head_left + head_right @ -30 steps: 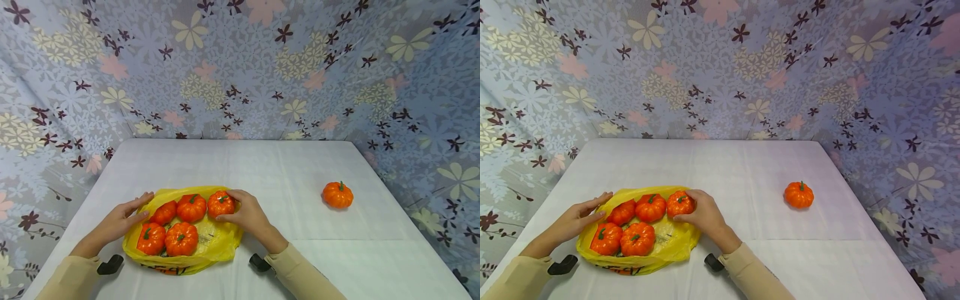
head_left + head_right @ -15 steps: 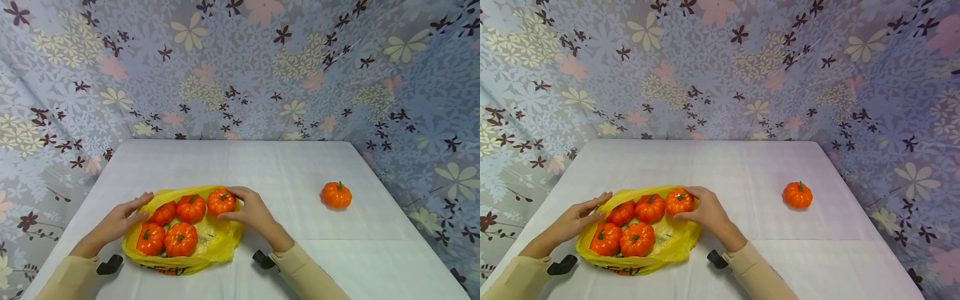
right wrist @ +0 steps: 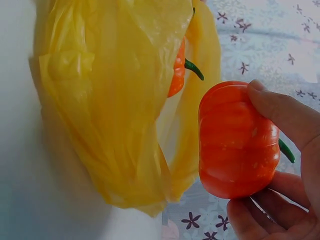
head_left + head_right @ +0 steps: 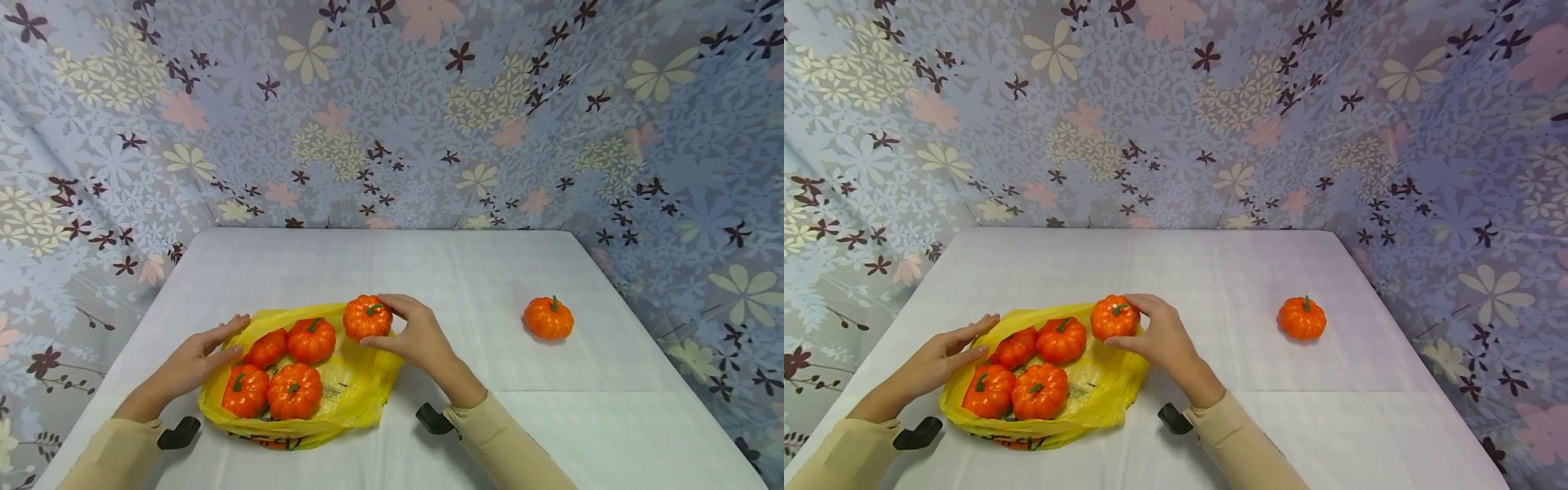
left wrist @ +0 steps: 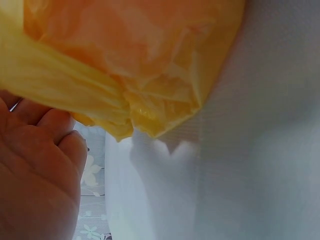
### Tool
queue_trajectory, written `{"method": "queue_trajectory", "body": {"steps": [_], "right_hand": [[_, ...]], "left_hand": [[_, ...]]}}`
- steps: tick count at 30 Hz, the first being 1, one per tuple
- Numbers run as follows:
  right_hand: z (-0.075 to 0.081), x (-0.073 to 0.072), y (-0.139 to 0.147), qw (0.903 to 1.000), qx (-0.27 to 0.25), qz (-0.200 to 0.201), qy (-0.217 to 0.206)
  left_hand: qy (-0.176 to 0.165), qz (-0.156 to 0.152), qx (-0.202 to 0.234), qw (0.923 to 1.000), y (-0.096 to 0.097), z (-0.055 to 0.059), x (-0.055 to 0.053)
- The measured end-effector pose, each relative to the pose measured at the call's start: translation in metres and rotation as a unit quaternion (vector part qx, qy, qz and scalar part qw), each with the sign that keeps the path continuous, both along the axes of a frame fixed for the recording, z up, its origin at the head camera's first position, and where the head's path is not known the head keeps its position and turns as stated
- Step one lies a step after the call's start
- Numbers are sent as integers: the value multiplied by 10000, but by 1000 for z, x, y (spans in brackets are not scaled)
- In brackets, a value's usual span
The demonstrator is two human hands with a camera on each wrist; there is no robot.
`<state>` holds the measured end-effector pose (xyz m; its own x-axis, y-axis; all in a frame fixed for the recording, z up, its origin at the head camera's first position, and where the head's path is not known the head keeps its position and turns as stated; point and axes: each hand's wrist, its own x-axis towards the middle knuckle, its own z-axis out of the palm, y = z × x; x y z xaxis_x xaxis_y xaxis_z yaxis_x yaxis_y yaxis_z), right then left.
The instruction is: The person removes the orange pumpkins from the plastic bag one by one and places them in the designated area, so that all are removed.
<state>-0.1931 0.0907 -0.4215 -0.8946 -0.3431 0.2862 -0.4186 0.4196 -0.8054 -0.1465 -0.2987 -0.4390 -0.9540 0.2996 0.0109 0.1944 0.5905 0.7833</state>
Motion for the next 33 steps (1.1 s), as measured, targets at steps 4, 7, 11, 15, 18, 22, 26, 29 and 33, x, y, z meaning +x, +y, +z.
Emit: {"method": "queue_trajectory", "body": {"steps": [4,7,11,15,18,22,26,29,33], "right_hand": [[1,-2,5,9999,-37,-73,85],[2,-4,8,9999,-37,-134,102],[2,-6,14,9995,-34,-249,167],[3,-8,20,9991,-122,-347,189],[4,-10,26,9988,-179,-423,175],[4,-12,33,9981,-219,-548,193],[2,-12,40,9971,-235,-705,187],[-1,-13,44,9962,-216,-838,99],[-3,-13,51,9947,-200,-1011,-27]], "left_hand": [[-8,7,-19,10000,0,0,0],[-12,22,-43,10000,0,-1,0],[-6,19,-52,10000,0,-1,0],[11,1,-54,10000,0,-1,-1],[19,-5,-63,10000,0,-1,-1],[32,-14,-69,10000,0,-1,-2],[18,-8,-56,10000,0,-1,-2],[14,-6,-67,10000,0,0,-2],[36,-22,-84,10000,0,-1,-2]]}}
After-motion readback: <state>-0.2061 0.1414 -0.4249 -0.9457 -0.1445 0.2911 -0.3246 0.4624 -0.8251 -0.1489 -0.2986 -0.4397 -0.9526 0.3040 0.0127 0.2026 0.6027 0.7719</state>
